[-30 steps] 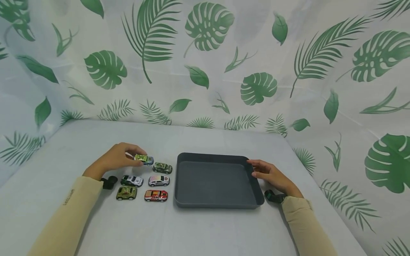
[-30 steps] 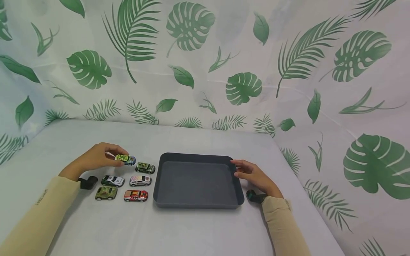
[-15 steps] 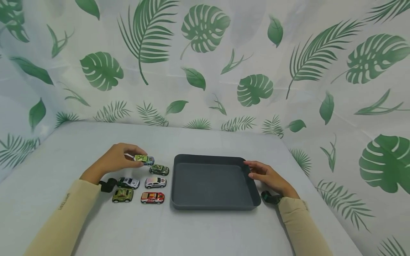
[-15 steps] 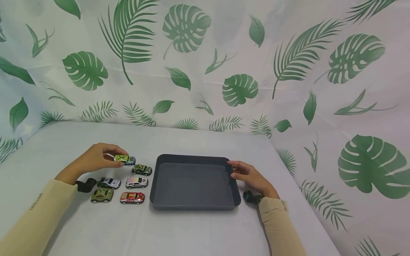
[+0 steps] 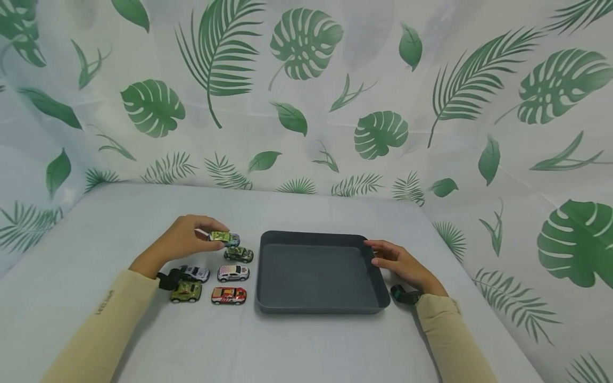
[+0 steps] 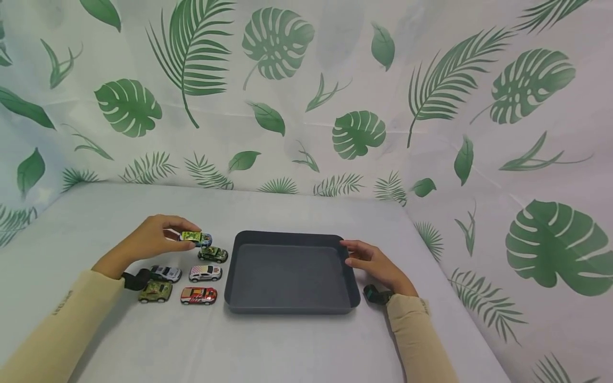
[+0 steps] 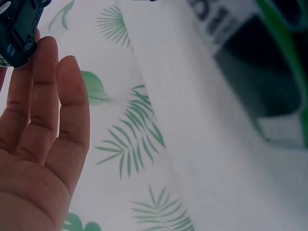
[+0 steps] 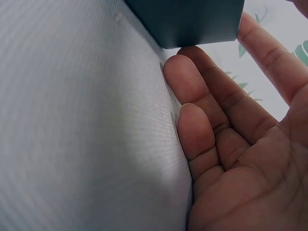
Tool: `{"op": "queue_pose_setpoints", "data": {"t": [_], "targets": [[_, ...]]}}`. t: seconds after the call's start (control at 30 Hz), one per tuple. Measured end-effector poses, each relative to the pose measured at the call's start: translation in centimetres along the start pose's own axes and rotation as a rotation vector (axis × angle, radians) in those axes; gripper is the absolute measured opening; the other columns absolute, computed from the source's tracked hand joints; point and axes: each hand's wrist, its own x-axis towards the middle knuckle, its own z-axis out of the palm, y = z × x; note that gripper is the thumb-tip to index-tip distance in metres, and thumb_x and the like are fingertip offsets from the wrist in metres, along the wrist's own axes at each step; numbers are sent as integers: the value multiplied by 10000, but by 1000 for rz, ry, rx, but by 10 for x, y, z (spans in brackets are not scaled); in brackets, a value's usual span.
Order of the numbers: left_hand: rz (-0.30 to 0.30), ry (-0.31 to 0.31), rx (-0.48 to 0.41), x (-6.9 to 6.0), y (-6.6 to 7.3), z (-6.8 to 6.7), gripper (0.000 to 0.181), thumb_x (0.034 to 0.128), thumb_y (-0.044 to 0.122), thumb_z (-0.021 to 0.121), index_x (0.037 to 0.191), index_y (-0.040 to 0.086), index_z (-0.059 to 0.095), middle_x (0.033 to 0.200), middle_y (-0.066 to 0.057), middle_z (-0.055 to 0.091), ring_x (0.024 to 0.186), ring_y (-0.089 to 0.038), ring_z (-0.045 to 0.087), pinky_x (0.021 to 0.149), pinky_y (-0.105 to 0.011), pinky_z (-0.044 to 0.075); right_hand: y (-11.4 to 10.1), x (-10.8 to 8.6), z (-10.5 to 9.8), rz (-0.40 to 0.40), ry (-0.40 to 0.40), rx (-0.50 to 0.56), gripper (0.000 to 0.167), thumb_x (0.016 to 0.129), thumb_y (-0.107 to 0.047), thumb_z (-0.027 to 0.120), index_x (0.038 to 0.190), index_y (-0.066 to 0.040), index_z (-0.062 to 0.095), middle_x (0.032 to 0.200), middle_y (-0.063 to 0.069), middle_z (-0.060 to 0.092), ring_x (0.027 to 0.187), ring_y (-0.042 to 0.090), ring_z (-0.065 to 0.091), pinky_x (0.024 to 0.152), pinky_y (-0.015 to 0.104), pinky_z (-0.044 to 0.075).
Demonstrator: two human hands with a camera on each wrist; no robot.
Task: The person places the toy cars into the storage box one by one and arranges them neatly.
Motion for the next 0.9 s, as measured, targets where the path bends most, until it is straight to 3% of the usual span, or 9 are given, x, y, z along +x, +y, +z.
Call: {"op": "queue_pose_setpoints", "data": {"t": [0.5,0.9], "targets": [[21,-15,52,8,28,-16,338,950,176,859,1247,32,791,1249,-141,771,1161,-362,701,1021,-556,573,-2,0,0,-5,3,0,562,1076,-85,658,1576,86,465,1561,352,484,1203,98,595,985,203,506],[25,-47,24,18,39,-6,342,975,188,828,1281,43,782,1263,-126,766,1145,-348,698,1020,-545,570,1,1,0,4,7,8,561,1075,-95,663,1578,69,477,1569,341,486,1244,123,583,1003,195,494]]}}
